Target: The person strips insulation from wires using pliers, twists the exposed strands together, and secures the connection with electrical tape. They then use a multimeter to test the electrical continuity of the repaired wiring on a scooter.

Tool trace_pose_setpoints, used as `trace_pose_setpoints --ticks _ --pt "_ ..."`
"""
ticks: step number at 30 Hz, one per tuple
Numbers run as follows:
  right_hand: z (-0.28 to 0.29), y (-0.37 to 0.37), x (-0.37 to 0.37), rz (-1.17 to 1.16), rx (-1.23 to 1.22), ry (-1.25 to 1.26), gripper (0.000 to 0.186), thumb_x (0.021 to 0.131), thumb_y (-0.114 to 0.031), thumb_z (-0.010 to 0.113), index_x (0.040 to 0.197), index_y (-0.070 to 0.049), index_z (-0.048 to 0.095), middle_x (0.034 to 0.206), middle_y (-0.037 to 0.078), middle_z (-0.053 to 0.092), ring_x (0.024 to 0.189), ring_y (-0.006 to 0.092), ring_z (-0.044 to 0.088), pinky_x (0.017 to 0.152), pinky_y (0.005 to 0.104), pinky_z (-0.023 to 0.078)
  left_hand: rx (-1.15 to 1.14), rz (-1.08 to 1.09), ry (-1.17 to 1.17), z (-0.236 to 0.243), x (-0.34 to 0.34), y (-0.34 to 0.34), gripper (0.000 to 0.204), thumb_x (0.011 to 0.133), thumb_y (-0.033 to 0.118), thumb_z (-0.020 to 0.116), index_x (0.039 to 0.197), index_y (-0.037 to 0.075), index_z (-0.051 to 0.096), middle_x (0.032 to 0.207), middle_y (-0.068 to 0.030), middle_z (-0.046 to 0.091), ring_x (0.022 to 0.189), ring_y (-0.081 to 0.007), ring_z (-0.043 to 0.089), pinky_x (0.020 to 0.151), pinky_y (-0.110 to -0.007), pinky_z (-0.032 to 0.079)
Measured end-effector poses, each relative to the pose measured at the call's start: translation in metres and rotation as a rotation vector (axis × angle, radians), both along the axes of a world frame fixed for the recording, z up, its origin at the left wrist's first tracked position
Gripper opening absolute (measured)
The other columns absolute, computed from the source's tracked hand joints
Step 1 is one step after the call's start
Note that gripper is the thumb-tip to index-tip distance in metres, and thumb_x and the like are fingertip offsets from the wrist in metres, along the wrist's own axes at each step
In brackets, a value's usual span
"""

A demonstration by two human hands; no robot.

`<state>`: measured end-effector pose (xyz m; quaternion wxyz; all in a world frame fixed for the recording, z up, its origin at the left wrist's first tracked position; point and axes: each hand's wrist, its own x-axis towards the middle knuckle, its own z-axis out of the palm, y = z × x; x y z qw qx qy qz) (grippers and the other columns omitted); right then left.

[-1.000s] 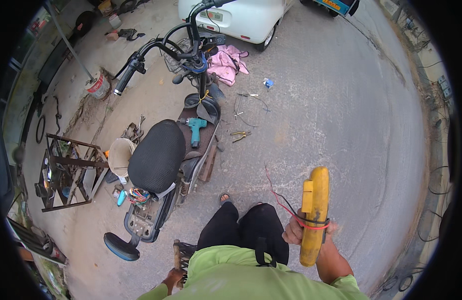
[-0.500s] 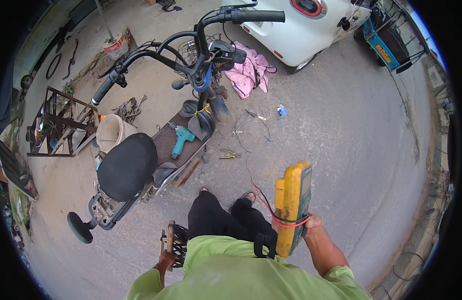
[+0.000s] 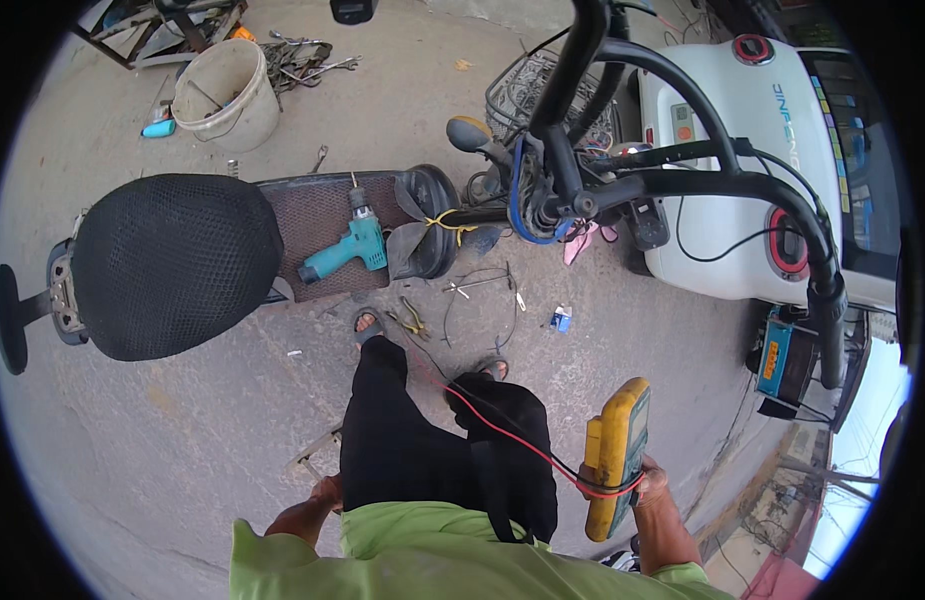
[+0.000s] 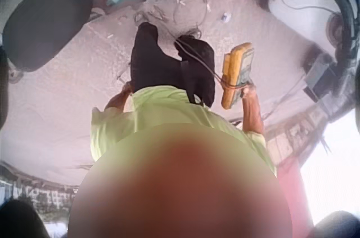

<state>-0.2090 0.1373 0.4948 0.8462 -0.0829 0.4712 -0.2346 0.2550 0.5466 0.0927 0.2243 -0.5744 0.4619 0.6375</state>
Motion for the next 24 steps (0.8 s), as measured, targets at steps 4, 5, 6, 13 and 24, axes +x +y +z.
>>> trace_pose_setpoints --ticks 4,5,6,13,24 --pt "-0.036 -0.104 0.014 0.339 -0.002 0.145 0.108 0.054 -0.021 0.089 0.144 0.008 0.037 0.137 0.019 0.056 0.122 0.0316 0.058 0.108 0.0425 0.043 0.015 0.357 -0.104 -0.004 -0.097 -0.046 0.038 0.084 0.038 0.064 0.102 0.006 0.072 0.098 -0.0185 0.073 0.095 -0.0339 0.071 0.078 -0.044 0.057" --pt "-0.057 -0.124 0.011 0.423 -0.02 0.134 0.109 0.055 -0.02 0.088 0.146 0.009 0.035 0.139 0.02 0.054 0.123 0.0322 0.058 0.109 0.0431 0.042 0.016 0.388 -0.115 -0.02 -0.118 -0.056 0.038 0.084 0.038 0.064 0.102 0.006 0.072 0.098 -0.0182 0.073 0.095 -0.0335 0.071 0.078 -0.043 0.057" --pt "-0.08 -0.144 0.009 0.504 -0.036 0.122 0.11 0.056 -0.019 0.087 0.147 0.009 0.033 0.14 0.02 0.053 0.124 0.0327 0.057 0.11 0.0436 0.042 0.009 0.426 -0.128 -0.039 -0.136 -0.068 0.037 0.085 0.038 0.064 0.102 0.006 0.072 0.097 -0.0179 0.073 0.094 -0.0331 0.071 0.078 -0.043 0.057" --pt "-0.208 -0.24 0.032 1.032 -0.051 0.167 0.103 0.059 -0.022 0.091 0.143 0.006 0.039 0.134 0.016 0.058 0.121 0.0252 0.057 0.106 0.0375 0.044 -0.139 0.683 -0.27 -0.19 -0.166 -0.205 0.035 0.086 0.035 0.064 0.103 0.005 0.071 0.095 -0.0159 0.072 0.091 -0.0305 0.069 0.076 -0.041 0.056" --pt "-0.411 -0.228 0.07 1.018 -0.054 0.079 0.099 0.057 -0.022 0.086 0.142 0.006 0.043 0.132 0.014 0.059 0.122 0.0262 0.057 0.107 0.0361 0.041 -0.369 0.821 -0.568 -0.352 -0.073 -0.346 0.032 0.089 0.031 0.064 0.103 0.003 0.07 0.092 -0.0126 0.07 0.086 -0.0264 0.067 0.073 -0.039 0.055"
